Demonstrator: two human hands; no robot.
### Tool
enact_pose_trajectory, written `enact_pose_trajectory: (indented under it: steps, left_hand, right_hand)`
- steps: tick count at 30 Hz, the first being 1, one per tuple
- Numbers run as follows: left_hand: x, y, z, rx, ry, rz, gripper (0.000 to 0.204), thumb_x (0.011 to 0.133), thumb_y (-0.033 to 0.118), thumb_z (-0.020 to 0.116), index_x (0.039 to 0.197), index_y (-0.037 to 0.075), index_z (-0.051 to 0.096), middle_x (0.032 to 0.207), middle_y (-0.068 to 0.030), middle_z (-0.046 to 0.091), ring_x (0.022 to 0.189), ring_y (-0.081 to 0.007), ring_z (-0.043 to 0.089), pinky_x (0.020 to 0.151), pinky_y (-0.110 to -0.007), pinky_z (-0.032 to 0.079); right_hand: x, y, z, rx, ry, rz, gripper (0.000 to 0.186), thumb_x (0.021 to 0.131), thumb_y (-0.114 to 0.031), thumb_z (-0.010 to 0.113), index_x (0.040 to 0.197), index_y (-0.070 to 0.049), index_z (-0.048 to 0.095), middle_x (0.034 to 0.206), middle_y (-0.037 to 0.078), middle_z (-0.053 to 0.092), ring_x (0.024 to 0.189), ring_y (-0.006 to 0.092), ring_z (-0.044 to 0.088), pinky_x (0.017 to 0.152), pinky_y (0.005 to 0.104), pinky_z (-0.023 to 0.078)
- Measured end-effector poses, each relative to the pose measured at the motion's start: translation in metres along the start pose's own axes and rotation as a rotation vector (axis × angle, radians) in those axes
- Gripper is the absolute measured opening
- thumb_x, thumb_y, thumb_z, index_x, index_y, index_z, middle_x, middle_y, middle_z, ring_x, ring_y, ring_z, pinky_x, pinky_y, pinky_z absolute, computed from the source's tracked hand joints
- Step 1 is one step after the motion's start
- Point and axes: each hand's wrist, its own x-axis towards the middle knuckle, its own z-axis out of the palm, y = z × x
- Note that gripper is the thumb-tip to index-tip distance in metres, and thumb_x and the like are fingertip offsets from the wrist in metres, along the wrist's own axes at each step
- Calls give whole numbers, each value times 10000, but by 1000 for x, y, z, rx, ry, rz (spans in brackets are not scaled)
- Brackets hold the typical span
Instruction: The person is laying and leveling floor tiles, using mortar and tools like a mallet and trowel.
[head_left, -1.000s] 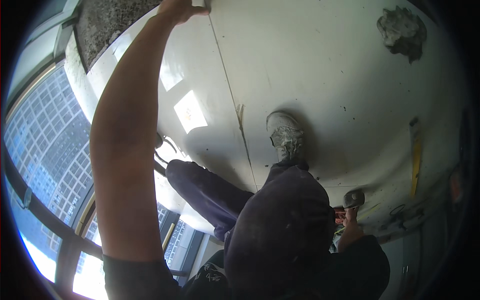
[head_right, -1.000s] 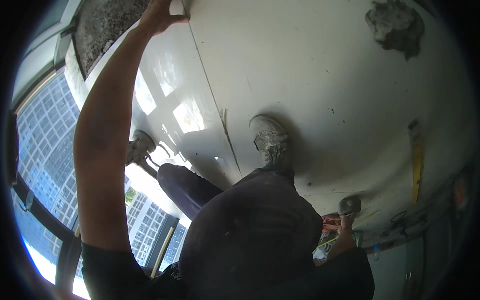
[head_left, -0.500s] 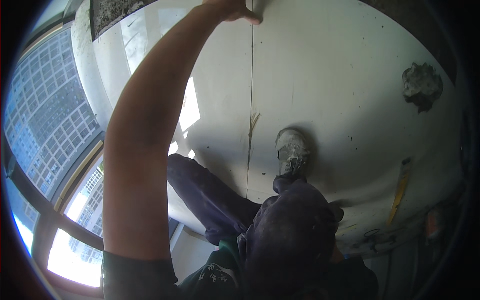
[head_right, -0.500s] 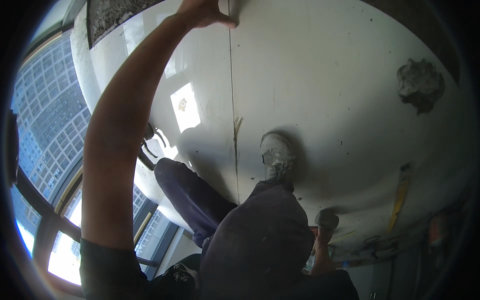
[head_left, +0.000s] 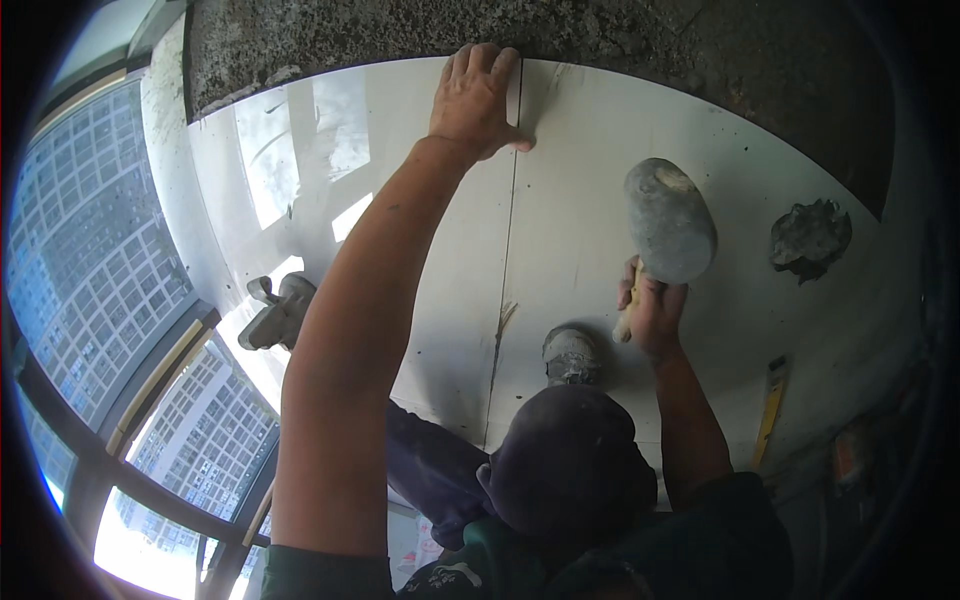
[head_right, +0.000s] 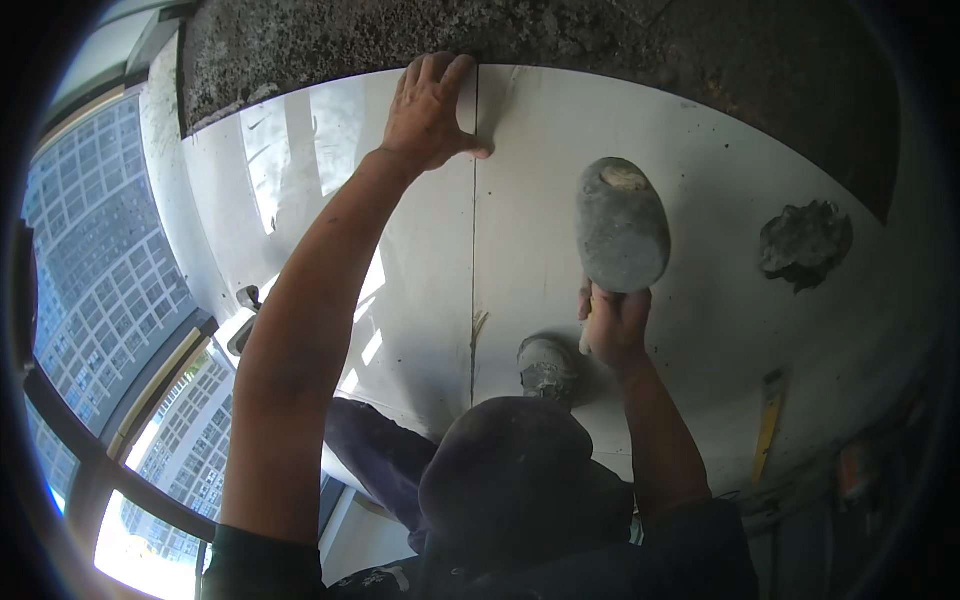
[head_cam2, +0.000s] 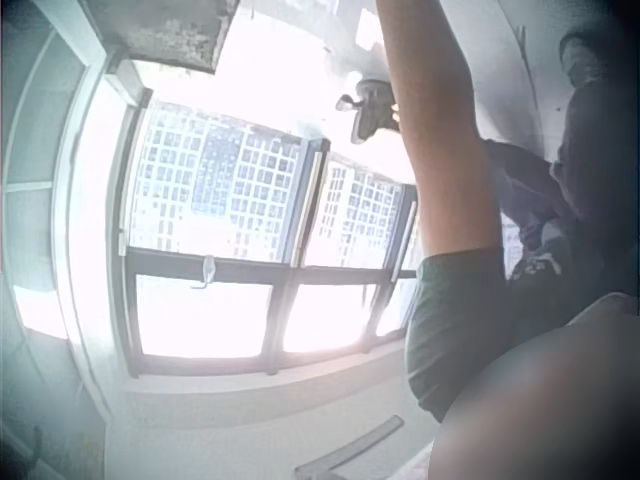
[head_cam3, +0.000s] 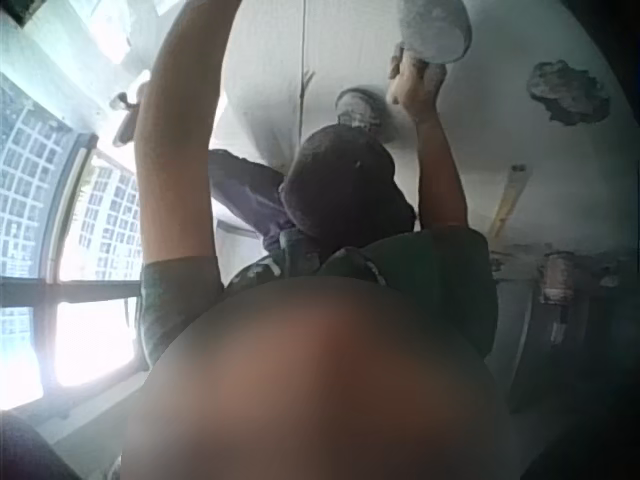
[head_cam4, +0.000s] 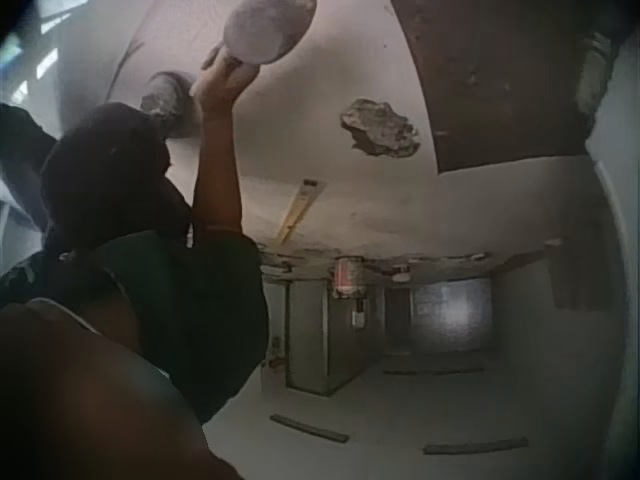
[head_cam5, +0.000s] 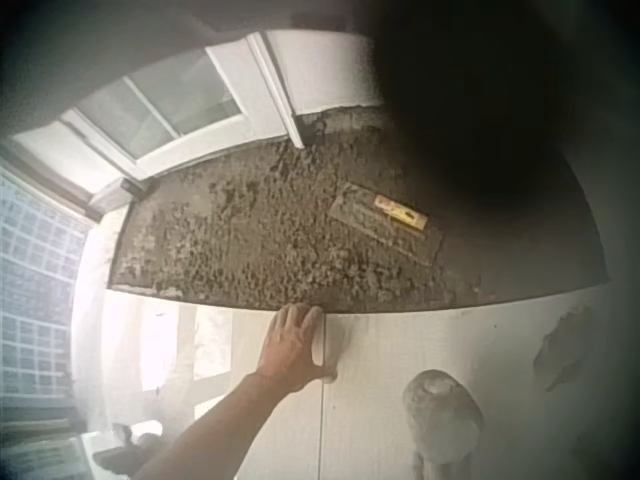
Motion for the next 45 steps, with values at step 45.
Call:
enact_pose_trajectory:
  steps: [45]
  left_hand:
    - [19, -25, -9, -113, -40, 18, 660, 713, 396, 859, 1251, 129, 585, 1248, -109, 540, 1218, -325, 478, 1068, -470, 340]
  right_hand:
    - [31, 71, -9, -1035, 212, -201, 365, 822, -208, 729, 1180, -143, 707, 1092, 140, 733, 1028, 380, 682, 832, 436, 579]
